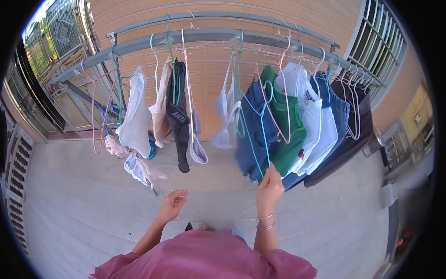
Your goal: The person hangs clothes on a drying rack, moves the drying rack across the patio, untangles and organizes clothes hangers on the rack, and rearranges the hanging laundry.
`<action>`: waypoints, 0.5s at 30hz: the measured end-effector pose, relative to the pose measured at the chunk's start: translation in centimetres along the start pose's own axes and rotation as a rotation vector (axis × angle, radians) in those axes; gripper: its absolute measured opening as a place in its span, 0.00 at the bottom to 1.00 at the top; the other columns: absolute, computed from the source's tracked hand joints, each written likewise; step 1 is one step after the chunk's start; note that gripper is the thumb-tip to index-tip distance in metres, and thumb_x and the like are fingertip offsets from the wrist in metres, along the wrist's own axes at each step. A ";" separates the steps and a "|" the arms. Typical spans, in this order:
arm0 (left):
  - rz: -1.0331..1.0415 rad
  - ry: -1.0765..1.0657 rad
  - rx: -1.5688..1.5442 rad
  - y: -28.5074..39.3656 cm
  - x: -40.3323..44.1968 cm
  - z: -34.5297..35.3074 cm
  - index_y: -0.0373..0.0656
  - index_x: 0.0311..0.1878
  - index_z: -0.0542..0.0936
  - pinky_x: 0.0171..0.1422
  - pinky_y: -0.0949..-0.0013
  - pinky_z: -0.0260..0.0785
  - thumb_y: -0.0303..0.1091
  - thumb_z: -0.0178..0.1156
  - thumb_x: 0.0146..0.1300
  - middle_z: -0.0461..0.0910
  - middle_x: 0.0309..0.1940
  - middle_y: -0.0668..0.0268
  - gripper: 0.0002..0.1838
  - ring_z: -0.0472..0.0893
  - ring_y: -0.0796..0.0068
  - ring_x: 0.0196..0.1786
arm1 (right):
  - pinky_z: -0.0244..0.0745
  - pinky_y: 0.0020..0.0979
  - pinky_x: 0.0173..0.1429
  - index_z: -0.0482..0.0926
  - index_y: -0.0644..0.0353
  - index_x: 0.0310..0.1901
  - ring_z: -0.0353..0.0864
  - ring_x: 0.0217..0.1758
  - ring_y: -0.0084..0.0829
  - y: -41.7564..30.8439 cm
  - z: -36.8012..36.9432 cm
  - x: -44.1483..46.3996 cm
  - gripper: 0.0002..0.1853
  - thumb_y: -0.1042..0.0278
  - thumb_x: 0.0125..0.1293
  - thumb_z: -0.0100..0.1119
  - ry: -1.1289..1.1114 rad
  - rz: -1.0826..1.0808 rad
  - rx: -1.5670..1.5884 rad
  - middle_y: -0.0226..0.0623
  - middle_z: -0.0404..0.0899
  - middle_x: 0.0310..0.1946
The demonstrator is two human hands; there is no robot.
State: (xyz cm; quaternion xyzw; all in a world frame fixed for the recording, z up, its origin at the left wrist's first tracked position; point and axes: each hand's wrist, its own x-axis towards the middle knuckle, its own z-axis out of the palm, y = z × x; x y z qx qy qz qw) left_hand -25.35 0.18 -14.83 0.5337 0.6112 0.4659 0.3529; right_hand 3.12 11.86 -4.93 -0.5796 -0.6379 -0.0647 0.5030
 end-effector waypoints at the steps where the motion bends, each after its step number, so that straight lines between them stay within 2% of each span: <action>1: -0.005 0.005 0.007 0.0 -0.6 -0.6 0.38 0.48 0.76 0.42 0.70 0.74 0.27 0.57 0.60 0.81 0.41 0.59 0.13 0.82 0.69 0.40 | 0.71 0.36 0.32 0.78 0.67 0.45 0.77 0.27 0.43 -0.4 1.2 1.0 0.11 0.75 0.63 0.51 0.031 -0.021 -0.010 0.46 0.78 0.27; 4: -0.047 0.056 -0.026 -1.8 -2.8 -1.5 0.37 0.48 0.77 0.42 0.68 0.74 0.29 0.57 0.60 0.81 0.41 0.58 0.13 0.82 0.66 0.40 | 0.74 0.41 0.40 0.78 0.68 0.43 0.80 0.36 0.50 -2.0 5.0 4.7 0.11 0.76 0.60 0.51 0.076 -0.019 -0.022 0.53 0.80 0.35; 7: -0.128 0.079 -0.051 -4.8 -5.5 -1.6 0.37 0.48 0.77 0.43 0.68 0.74 0.29 0.57 0.60 0.81 0.40 0.57 0.13 0.81 0.66 0.41 | 0.73 0.43 0.43 0.78 0.68 0.43 0.79 0.38 0.51 -2.4 9.2 9.6 0.11 0.77 0.59 0.50 0.038 0.005 0.014 0.54 0.79 0.37; 9: -0.194 0.093 -0.049 -6.3 -6.7 -2.0 0.37 0.48 0.77 0.44 0.68 0.74 0.30 0.57 0.60 0.81 0.40 0.57 0.13 0.81 0.66 0.42 | 0.73 0.44 0.44 0.78 0.68 0.42 0.79 0.38 0.53 -2.3 12.4 13.5 0.11 0.77 0.59 0.50 0.084 -0.070 0.053 0.56 0.79 0.36; 11: -0.266 0.120 -0.041 -6.8 -7.7 -2.7 0.37 0.48 0.77 0.44 0.68 0.73 0.30 0.57 0.60 0.81 0.40 0.56 0.14 0.81 0.67 0.42 | 0.72 0.47 0.44 0.78 0.67 0.42 0.78 0.39 0.55 -1.9 15.3 17.9 0.11 0.75 0.59 0.50 0.042 -0.030 0.146 0.56 0.79 0.34; 15: -0.370 0.248 -0.076 -7.7 -8.1 -3.5 0.37 0.48 0.78 0.45 0.68 0.72 0.31 0.57 0.59 0.81 0.40 0.56 0.14 0.81 0.66 0.42 | 0.71 0.51 0.45 0.79 0.63 0.42 0.78 0.40 0.56 -2.0 19.6 26.2 0.11 0.70 0.60 0.50 0.068 0.059 0.109 0.57 0.79 0.34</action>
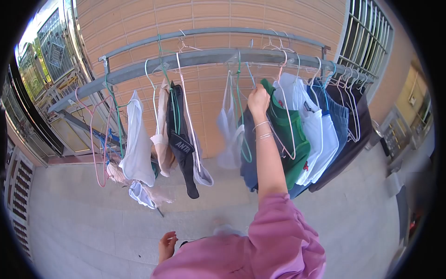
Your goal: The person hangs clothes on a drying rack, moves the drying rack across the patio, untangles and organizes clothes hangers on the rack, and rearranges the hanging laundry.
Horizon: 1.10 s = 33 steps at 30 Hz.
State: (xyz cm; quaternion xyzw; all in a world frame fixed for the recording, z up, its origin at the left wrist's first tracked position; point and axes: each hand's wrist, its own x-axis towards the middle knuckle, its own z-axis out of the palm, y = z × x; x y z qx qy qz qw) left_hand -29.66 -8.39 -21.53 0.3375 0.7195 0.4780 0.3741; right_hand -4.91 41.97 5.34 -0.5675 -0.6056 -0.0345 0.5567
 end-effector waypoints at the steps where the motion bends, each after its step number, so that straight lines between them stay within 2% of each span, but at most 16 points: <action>1: -0.015 0.033 0.002 -0.3 0.4 -0.1 0.37 0.48 0.78 0.45 0.68 0.72 0.31 0.57 0.59 0.81 0.40 0.56 0.14 0.81 0.66 0.43 | 0.71 0.51 0.45 0.79 0.63 0.41 0.78 0.40 0.57 -0.4 0.7 1.9 0.11 0.69 0.60 0.50 0.013 0.000 0.030 0.57 0.79 0.33; 3: -0.043 0.079 0.007 -0.7 1.2 0.2 0.37 0.49 0.78 0.45 0.68 0.72 0.31 0.58 0.59 0.81 0.40 0.56 0.15 0.81 0.66 0.43 | 0.71 0.51 0.45 0.79 0.63 0.41 0.78 0.40 0.57 -1.0 2.1 5.2 0.12 0.68 0.60 0.51 0.037 0.003 0.090 0.57 0.79 0.33; 6: -0.068 0.100 -0.006 -0.1 3.4 1.1 0.37 0.49 0.78 0.46 0.67 0.72 0.31 0.58 0.59 0.81 0.40 0.56 0.15 0.81 0.65 0.43 | 0.71 0.51 0.47 0.79 0.64 0.39 0.78 0.41 0.57 -1.0 4.4 10.1 0.12 0.67 0.59 0.52 0.042 -0.251 -0.009 0.57 0.79 0.34; 9: -0.070 0.068 -0.018 1.7 5.4 2.6 0.37 0.49 0.78 0.46 0.67 0.72 0.32 0.58 0.59 0.81 0.40 0.56 0.16 0.81 0.64 0.43 | 0.73 0.47 0.46 0.81 0.64 0.36 0.79 0.42 0.54 1.0 9.2 14.0 0.11 0.68 0.56 0.53 0.169 -0.335 0.225 0.57 0.79 0.35; 12: -0.016 0.033 0.037 3.4 7.4 3.8 0.37 0.49 0.77 0.46 0.66 0.72 0.32 0.57 0.59 0.81 0.40 0.56 0.16 0.82 0.62 0.42 | 0.73 0.48 0.47 0.81 0.64 0.33 0.79 0.42 0.57 -3.2 7.8 16.9 0.10 0.69 0.53 0.55 -0.076 -0.063 -0.038 0.59 0.78 0.35; 17: 0.002 0.035 0.049 3.8 8.8 4.4 0.38 0.51 0.77 0.47 0.66 0.72 0.34 0.56 0.60 0.81 0.41 0.56 0.17 0.82 0.62 0.43 | 0.74 0.48 0.49 0.81 0.65 0.35 0.78 0.42 0.59 -4.8 7.0 19.5 0.11 0.69 0.53 0.54 -0.138 -0.177 -0.152 0.62 0.77 0.35; 20: -0.006 0.000 0.079 3.2 8.6 4.8 0.36 0.51 0.76 0.41 0.72 0.72 0.31 0.58 0.62 0.80 0.40 0.62 0.15 0.81 0.73 0.40 | 0.74 0.48 0.49 0.81 0.64 0.36 0.78 0.43 0.58 -5.5 7.3 21.3 0.12 0.68 0.53 0.53 -0.169 -0.192 -0.219 0.62 0.77 0.36; 21: -0.023 -0.006 0.074 3.6 8.4 5.0 0.37 0.51 0.76 0.43 0.70 0.72 0.32 0.57 0.62 0.80 0.40 0.60 0.16 0.81 0.69 0.41 | 0.74 0.48 0.49 0.81 0.63 0.37 0.78 0.43 0.58 -5.8 7.1 21.4 0.12 0.68 0.53 0.53 -0.181 -0.187 -0.242 0.62 0.77 0.37; 23: -0.066 -0.026 0.074 5.1 8.0 5.1 0.38 0.51 0.76 0.46 0.66 0.73 0.34 0.55 0.61 0.81 0.41 0.57 0.16 0.81 0.63 0.44 | 0.74 0.47 0.49 0.81 0.62 0.37 0.78 0.43 0.57 -6.7 5.9 20.1 0.13 0.66 0.53 0.53 -0.161 -0.174 -0.226 0.60 0.78 0.37; 24: -0.075 -0.030 0.054 5.5 7.7 5.2 0.38 0.52 0.76 0.45 0.67 0.73 0.33 0.55 0.62 0.80 0.42 0.57 0.16 0.81 0.64 0.43 | 0.74 0.47 0.48 0.81 0.61 0.38 0.78 0.44 0.56 -6.6 5.6 18.8 0.13 0.66 0.53 0.53 -0.156 -0.158 -0.226 0.58 0.79 0.37; 27: -0.057 -0.058 0.068 4.9 7.7 4.8 0.38 0.53 0.75 0.45 0.67 0.72 0.32 0.55 0.62 0.80 0.43 0.57 0.16 0.81 0.65 0.42 | 0.75 0.47 0.45 0.81 0.62 0.34 0.79 0.42 0.54 -3.7 5.2 14.9 0.13 0.61 0.56 0.54 -0.197 -0.463 -0.116 0.57 0.79 0.36; 29: -0.081 -0.078 0.079 3.5 7.3 4.2 0.38 0.53 0.75 0.44 0.68 0.72 0.31 0.56 0.62 0.80 0.43 0.57 0.16 0.81 0.66 0.42 | 0.74 0.44 0.42 0.80 0.64 0.36 0.80 0.38 0.51 -3.7 3.6 9.2 0.13 0.62 0.56 0.57 -0.076 -0.355 -0.157 0.54 0.80 0.34; 31: -0.092 -0.130 0.108 1.7 7.4 3.9 0.38 0.53 0.75 0.44 0.68 0.72 0.30 0.56 0.62 0.80 0.43 0.57 0.16 0.81 0.66 0.42 | 0.73 0.40 0.39 0.77 0.65 0.38 0.79 0.34 0.47 -2.0 2.9 2.5 0.11 0.68 0.56 0.59 0.294 -0.290 0.381 0.49 0.79 0.33; 32: -0.095 -0.170 0.134 0.1 7.1 3.5 0.38 0.53 0.75 0.44 0.68 0.72 0.30 0.57 0.62 0.80 0.43 0.57 0.16 0.81 0.67 0.42 | 0.72 0.35 0.36 0.75 0.65 0.41 0.77 0.30 0.39 -1.6 1.5 -2.1 0.09 0.74 0.59 0.56 0.229 -0.124 0.512 0.44 0.76 0.30; 33: -0.094 -0.212 0.163 -0.7 7.2 3.1 0.38 0.53 0.75 0.44 0.68 0.72 0.30 0.57 0.62 0.80 0.43 0.57 0.16 0.81 0.67 0.42 | 0.70 0.32 0.34 0.75 0.65 0.40 0.76 0.29 0.34 -0.7 0.4 -7.0 0.07 0.74 0.62 0.53 0.133 0.070 0.617 0.41 0.74 0.27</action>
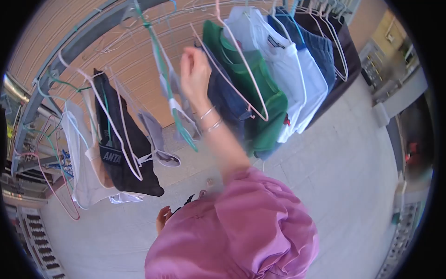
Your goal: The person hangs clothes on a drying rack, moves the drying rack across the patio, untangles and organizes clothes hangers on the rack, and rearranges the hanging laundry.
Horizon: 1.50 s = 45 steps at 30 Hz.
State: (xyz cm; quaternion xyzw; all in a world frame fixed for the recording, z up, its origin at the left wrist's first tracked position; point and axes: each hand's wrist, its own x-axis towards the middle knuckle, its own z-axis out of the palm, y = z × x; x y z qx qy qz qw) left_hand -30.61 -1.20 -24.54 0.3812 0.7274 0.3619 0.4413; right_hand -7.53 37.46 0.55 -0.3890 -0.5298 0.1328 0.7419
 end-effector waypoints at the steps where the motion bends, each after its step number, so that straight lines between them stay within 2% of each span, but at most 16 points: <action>1: -0.041 -0.042 0.028 0.2 -0.1 0.0 0.38 0.53 0.75 0.44 0.68 0.72 0.30 0.57 0.62 0.80 0.43 0.57 0.16 0.81 0.67 0.43 | 0.69 0.30 0.33 0.74 0.65 0.41 0.75 0.29 0.31 1.3 -1.8 -5.2 0.06 0.75 0.63 0.52 -0.032 0.174 0.070 0.40 0.73 0.28; 5: -0.073 -0.277 0.133 1.4 -1.7 1.1 0.39 0.52 0.76 0.44 0.69 0.72 0.30 0.57 0.62 0.80 0.43 0.58 0.15 0.81 0.67 0.43 | 0.72 0.32 0.37 0.72 0.63 0.44 0.77 0.36 0.41 3.4 -14.7 -24.1 0.09 0.76 0.61 0.54 -0.375 0.245 -0.213 0.43 0.72 0.34; 7: 0.004 -0.409 0.254 1.7 -1.4 2.2 0.39 0.51 0.76 0.44 0.69 0.72 0.30 0.56 0.62 0.80 0.44 0.59 0.14 0.81 0.67 0.43 | 0.73 0.38 0.41 0.72 0.61 0.44 0.77 0.40 0.45 3.5 -23.3 -30.1 0.10 0.74 0.61 0.53 -0.662 0.412 -0.526 0.46 0.74 0.37; 9: 0.107 -0.521 0.467 2.2 -0.2 2.9 0.39 0.50 0.77 0.44 0.68 0.72 0.32 0.56 0.63 0.80 0.44 0.60 0.13 0.81 0.67 0.43 | 0.74 0.42 0.40 0.74 0.58 0.41 0.77 0.37 0.49 3.7 -31.5 -35.8 0.07 0.71 0.61 0.51 -0.745 0.575 -0.667 0.45 0.76 0.38; 10: 0.108 -0.571 0.423 -1.0 1.5 3.0 0.41 0.49 0.78 0.45 0.67 0.72 0.33 0.56 0.63 0.80 0.44 0.61 0.13 0.80 0.67 0.43 | 0.74 0.42 0.41 0.75 0.58 0.40 0.78 0.37 0.49 3.4 -35.5 -38.3 0.07 0.71 0.61 0.51 -0.733 0.664 -0.734 0.46 0.77 0.37; 13: 0.098 -0.559 0.413 1.1 3.1 5.9 0.43 0.49 0.78 0.46 0.68 0.71 0.33 0.57 0.62 0.80 0.42 0.60 0.13 0.80 0.70 0.42 | 0.74 0.44 0.42 0.78 0.59 0.35 0.78 0.37 0.50 2.9 -46.3 -44.9 0.07 0.71 0.59 0.51 -0.760 0.900 -0.989 0.46 0.78 0.35; 16: 0.118 -0.500 0.339 2.5 3.3 9.2 0.43 0.50 0.77 0.45 0.69 0.71 0.33 0.58 0.62 0.80 0.41 0.60 0.14 0.80 0.71 0.42 | 0.74 0.44 0.43 0.80 0.58 0.33 0.79 0.37 0.51 1.2 -51.8 -46.5 0.08 0.69 0.58 0.50 -0.612 1.083 -1.096 0.48 0.80 0.35; 18: 0.109 -0.519 0.342 1.2 2.6 11.0 0.43 0.50 0.77 0.45 0.70 0.71 0.33 0.59 0.61 0.81 0.41 0.60 0.14 0.80 0.70 0.41 | 0.75 0.43 0.43 0.80 0.57 0.33 0.79 0.37 0.50 1.8 -54.1 -48.7 0.08 0.68 0.58 0.50 -0.433 1.210 -1.127 0.48 0.80 0.34; 26: 0.005 -0.685 0.650 -6.5 -1.9 21.2 0.42 0.48 0.77 0.45 0.69 0.73 0.33 0.59 0.59 0.81 0.37 0.61 0.14 0.82 0.68 0.40 | 0.73 0.42 0.50 0.79 0.56 0.34 0.77 0.43 0.50 7.0 -56.3 -52.5 0.08 0.64 0.56 0.56 -0.956 1.217 -0.821 0.48 0.79 0.34; 27: -0.007 -0.696 0.620 -7.7 -1.9 23.3 0.42 0.48 0.77 0.45 0.68 0.73 0.34 0.60 0.59 0.82 0.36 0.60 0.14 0.83 0.67 0.41 | 0.69 0.46 0.55 0.79 0.54 0.37 0.72 0.53 0.48 8.0 -56.9 -54.7 0.10 0.63 0.54 0.60 -1.046 1.237 -0.877 0.45 0.76 0.43; 30: -0.049 -0.670 0.633 -16.7 -0.3 29.0 0.42 0.48 0.78 0.41 0.71 0.72 0.34 0.60 0.58 0.82 0.35 0.61 0.15 0.82 0.72 0.35 | 0.65 0.55 0.56 0.75 0.53 0.47 0.64 0.60 0.49 7.5 -59.1 -57.2 0.20 0.59 0.52 0.63 -1.006 1.349 -0.974 0.46 0.68 0.54; 34: -0.001 -0.722 0.864 -25.3 2.9 37.1 0.41 0.43 0.78 0.42 0.67 0.73 0.34 0.60 0.55 0.83 0.34 0.59 0.13 0.83 0.66 0.37 | 0.61 0.61 0.56 0.64 0.45 0.61 0.58 0.63 0.54 3.6 -61.9 -57.4 0.36 0.52 0.48 0.67 -1.049 1.675 -1.029 0.52 0.56 0.62; 36: -0.009 -0.765 0.895 -27.7 5.6 42.0 0.43 0.40 0.77 0.46 0.59 0.72 0.32 0.58 0.55 0.81 0.34 0.57 0.10 0.81 0.56 0.39 | 0.61 0.61 0.56 0.60 0.41 0.64 0.58 0.63 0.55 2.5 -62.8 -57.9 0.41 0.48 0.47 0.67 -1.052 1.738 -1.025 0.55 0.55 0.63; 40: 0.137 -0.759 1.054 -32.8 11.1 52.2 0.43 0.40 0.76 0.47 0.59 0.71 0.33 0.58 0.55 0.73 0.52 0.58 0.10 0.76 0.59 0.51 | 0.63 0.56 0.58 0.59 0.41 0.65 0.60 0.62 0.55 3.4 -63.6 -57.5 0.43 0.47 0.47 0.67 -0.957 1.746 -1.030 0.55 0.56 0.62; 42: 0.193 -0.893 1.221 -33.6 12.6 57.3 0.42 0.42 0.76 0.51 0.57 0.70 0.33 0.57 0.56 0.65 0.59 0.56 0.11 0.73 0.56 0.55 | 0.62 0.52 0.59 0.60 0.42 0.65 0.61 0.61 0.54 3.4 -63.6 -57.1 0.42 0.46 0.47 0.67 -0.922 1.755 -1.043 0.54 0.57 0.61; 45: 0.164 -0.958 1.293 -36.0 14.8 63.4 0.43 0.51 0.74 0.59 0.56 0.67 0.34 0.57 0.57 0.57 0.65 0.55 0.18 0.70 0.53 0.59 | 0.61 0.48 0.61 0.62 0.43 0.64 0.62 0.61 0.52 3.5 -63.3 -56.2 0.42 0.46 0.46 0.67 -0.900 1.775 -1.053 0.54 0.58 0.60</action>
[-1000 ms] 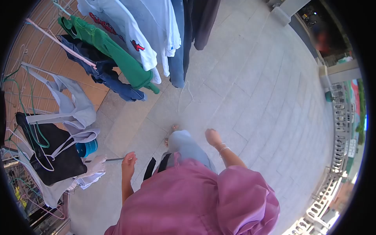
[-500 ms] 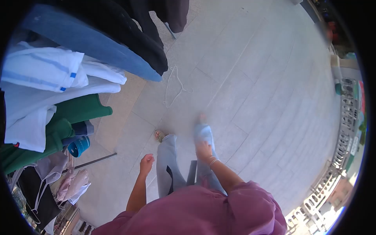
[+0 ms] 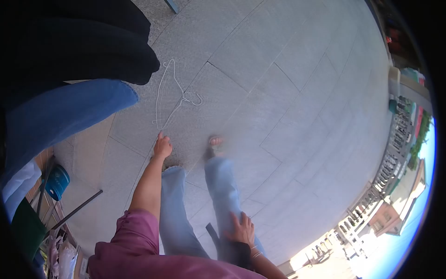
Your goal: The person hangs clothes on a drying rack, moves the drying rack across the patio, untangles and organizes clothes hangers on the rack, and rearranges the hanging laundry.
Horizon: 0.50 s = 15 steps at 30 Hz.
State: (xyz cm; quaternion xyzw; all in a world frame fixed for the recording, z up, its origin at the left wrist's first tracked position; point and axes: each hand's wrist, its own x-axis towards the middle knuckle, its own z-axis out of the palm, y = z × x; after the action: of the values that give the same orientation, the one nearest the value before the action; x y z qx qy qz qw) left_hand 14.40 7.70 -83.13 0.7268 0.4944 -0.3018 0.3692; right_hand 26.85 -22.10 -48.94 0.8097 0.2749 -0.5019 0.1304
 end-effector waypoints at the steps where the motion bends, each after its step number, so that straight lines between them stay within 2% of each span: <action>1: -0.052 -0.024 -0.004 0.8 1.7 -0.2 0.44 0.54 0.73 0.61 0.58 0.66 0.35 0.58 0.57 0.54 0.67 0.55 0.20 0.68 0.53 0.61 | 0.60 0.47 0.62 0.62 0.44 0.64 0.62 0.61 0.52 -0.2 -0.2 0.2 0.42 0.46 0.46 0.67 -0.003 0.000 -0.003 0.53 0.59 0.60; 2: -0.105 -0.047 -0.005 1.3 3.4 0.1 0.45 0.57 0.72 0.64 0.60 0.64 0.36 0.59 0.57 0.51 0.69 0.54 0.23 0.66 0.53 0.64 | 0.60 0.47 0.62 0.64 0.44 0.63 0.62 0.61 0.51 -0.3 -0.2 0.5 0.40 0.47 0.46 0.67 -0.010 0.019 0.015 0.52 0.59 0.60; 5: -0.168 -0.102 -0.010 -0.2 7.7 3.0 0.48 0.63 0.66 0.66 0.55 0.60 0.40 0.58 0.58 0.44 0.72 0.58 0.29 0.59 0.51 0.68 | 0.61 0.47 0.60 0.65 0.41 0.62 0.63 0.60 0.50 0.1 0.2 0.8 0.37 0.49 0.47 0.65 0.071 0.039 0.035 0.49 0.61 0.58; 7: -0.203 -0.188 0.144 -0.5 8.6 3.0 0.50 0.66 0.63 0.69 0.46 0.54 0.45 0.58 0.58 0.42 0.73 0.61 0.33 0.52 0.51 0.71 | 0.60 0.47 0.62 0.66 0.43 0.62 0.62 0.60 0.51 0.1 0.1 0.8 0.38 0.48 0.46 0.66 0.051 0.066 0.023 0.50 0.60 0.59; 9: -0.231 -0.222 0.232 -0.5 8.9 2.8 0.50 0.67 0.62 0.70 0.41 0.47 0.49 0.57 0.58 0.46 0.72 0.63 0.34 0.48 0.56 0.73 | 0.59 0.47 0.63 0.66 0.44 0.61 0.62 0.61 0.51 0.0 0.0 0.8 0.38 0.48 0.46 0.66 0.042 0.077 0.012 0.51 0.60 0.60; 12: -0.183 -0.225 0.274 0.1 8.5 2.9 0.46 0.65 0.65 0.71 0.42 0.44 0.45 0.57 0.59 0.50 0.70 0.61 0.32 0.49 0.60 0.72 | 0.59 0.47 0.64 0.66 0.44 0.62 0.62 0.61 0.51 0.0 -0.3 0.9 0.38 0.48 0.47 0.66 0.048 0.065 0.004 0.51 0.60 0.60; 14: -0.097 -0.127 0.207 0.9 6.5 3.4 0.44 0.60 0.70 0.72 0.42 0.41 0.44 0.57 0.59 0.60 0.64 0.59 0.27 0.54 0.61 0.70 | 0.59 0.47 0.64 0.66 0.42 0.62 0.62 0.61 0.51 0.1 -0.3 1.0 0.37 0.48 0.47 0.65 0.052 0.021 0.023 0.51 0.60 0.60; 15: 0.043 -0.009 0.145 1.0 5.0 4.0 0.43 0.55 0.72 0.70 0.43 0.46 0.41 0.58 0.57 0.64 0.59 0.59 0.23 0.59 0.60 0.66 | 0.60 0.47 0.63 0.66 0.42 0.61 0.62 0.61 0.51 -0.1 -0.3 1.0 0.36 0.48 0.48 0.65 0.037 -0.003 0.015 0.50 0.60 0.59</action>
State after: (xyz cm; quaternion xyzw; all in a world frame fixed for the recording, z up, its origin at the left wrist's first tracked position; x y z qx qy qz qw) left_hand 16.69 6.61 -89.09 0.7608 0.4535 -0.3322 0.3242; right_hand 27.33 -21.61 -49.66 0.8195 0.2746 -0.4889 0.1183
